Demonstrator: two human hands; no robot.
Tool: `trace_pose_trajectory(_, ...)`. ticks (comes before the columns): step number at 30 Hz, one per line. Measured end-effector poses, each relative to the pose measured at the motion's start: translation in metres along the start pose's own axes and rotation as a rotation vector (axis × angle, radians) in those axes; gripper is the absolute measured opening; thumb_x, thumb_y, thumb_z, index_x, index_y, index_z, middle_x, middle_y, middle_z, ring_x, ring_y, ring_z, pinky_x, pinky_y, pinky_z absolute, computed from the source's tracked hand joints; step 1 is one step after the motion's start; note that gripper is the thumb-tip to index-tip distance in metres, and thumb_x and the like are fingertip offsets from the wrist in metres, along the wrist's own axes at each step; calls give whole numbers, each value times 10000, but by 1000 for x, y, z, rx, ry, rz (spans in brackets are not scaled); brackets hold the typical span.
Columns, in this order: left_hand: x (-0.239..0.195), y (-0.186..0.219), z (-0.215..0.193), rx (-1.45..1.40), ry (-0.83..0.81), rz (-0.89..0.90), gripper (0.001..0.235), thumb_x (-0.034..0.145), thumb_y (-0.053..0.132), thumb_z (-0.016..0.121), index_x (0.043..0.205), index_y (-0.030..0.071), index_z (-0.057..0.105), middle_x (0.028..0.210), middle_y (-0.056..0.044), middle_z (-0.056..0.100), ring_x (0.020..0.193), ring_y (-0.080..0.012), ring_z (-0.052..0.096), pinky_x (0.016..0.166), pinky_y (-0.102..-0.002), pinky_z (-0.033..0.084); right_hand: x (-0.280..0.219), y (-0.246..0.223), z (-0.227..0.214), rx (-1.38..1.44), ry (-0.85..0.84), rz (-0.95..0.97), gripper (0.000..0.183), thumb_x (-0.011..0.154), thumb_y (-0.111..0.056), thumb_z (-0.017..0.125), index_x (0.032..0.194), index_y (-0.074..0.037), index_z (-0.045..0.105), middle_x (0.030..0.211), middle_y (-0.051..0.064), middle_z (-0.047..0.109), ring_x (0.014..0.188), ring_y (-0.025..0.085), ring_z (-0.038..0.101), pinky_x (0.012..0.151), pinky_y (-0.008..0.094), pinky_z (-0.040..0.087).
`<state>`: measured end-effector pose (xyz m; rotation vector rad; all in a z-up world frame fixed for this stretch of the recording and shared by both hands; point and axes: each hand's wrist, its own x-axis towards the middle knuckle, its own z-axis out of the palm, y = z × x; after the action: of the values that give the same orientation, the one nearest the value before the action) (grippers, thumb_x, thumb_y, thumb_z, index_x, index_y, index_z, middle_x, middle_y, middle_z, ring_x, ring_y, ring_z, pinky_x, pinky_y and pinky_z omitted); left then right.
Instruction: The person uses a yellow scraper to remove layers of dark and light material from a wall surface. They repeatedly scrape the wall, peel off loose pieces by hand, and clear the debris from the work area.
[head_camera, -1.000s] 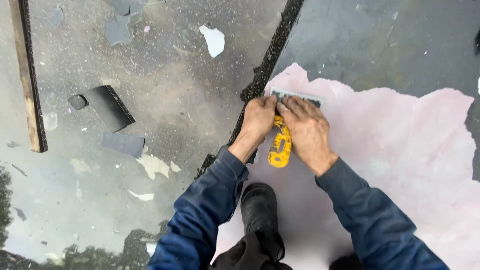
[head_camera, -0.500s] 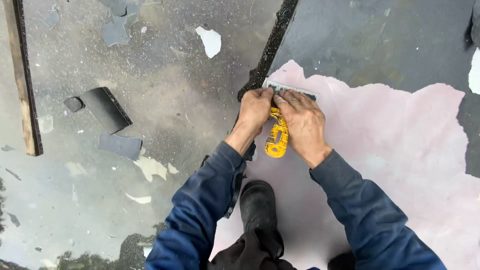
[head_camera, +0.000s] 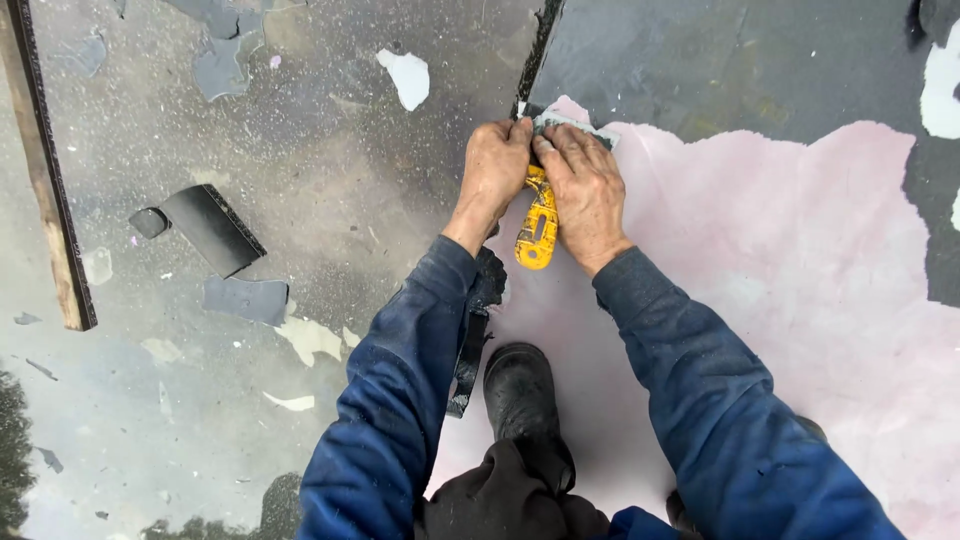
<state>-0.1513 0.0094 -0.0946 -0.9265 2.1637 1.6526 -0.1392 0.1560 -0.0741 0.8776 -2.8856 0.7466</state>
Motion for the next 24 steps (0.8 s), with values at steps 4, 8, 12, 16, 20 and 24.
trace_pose_trajectory(4,-3,-9,9,-113,80,70,394,983,317,607,896,-49,721,756,-189,741,681,-258,726,654,-422,560,0,1,11,5,20,29,367,890,-46,701,1257,-50,687,1337,120,658,1275,327,584,1084,461,483)
trace_pose_trajectory(8,7,-9,9,181,132,79,451,984,376,608,832,-34,717,732,-217,714,652,-339,709,648,-453,544,-1,7,28,-52,38,24,328,915,-63,700,1242,-64,671,1320,112,610,1258,327,527,1038,462,472)
trace_pose_trajectory(12,20,-8,5,294,192,153,480,1005,404,603,807,-21,709,773,-242,718,738,-404,707,690,-488,544,-1,6,42,-108,52,1,285,926,-85,696,1208,-73,662,1285,105,587,1245,322,508,1018,489,432)
trace_pose_trajectory(16,34,-8,5,344,209,169,433,984,410,574,840,29,722,773,-215,728,720,-387,723,671,-487,555,7,10,54,-128,61,-18,283,937,-88,692,1217,-57,656,1267,109,580,1239,326,505,1031,499,410)
trace_pose_trajectory(20,45,5,-3,381,155,178,443,995,410,568,836,18,702,773,-206,724,731,-391,723,683,-496,558,15,9,61,-128,77,2,228,946,-86,687,1167,-59,636,1244,126,557,1210,329,496,1029,509,382)
trace_pose_trajectory(24,47,15,-8,398,122,201,431,998,399,570,848,20,711,792,-205,733,762,-402,719,714,-506,556,17,-3,56,-63,108,88,221,938,-72,688,1144,-70,610,1253,146,536,1190,340,482,1021,529,364)
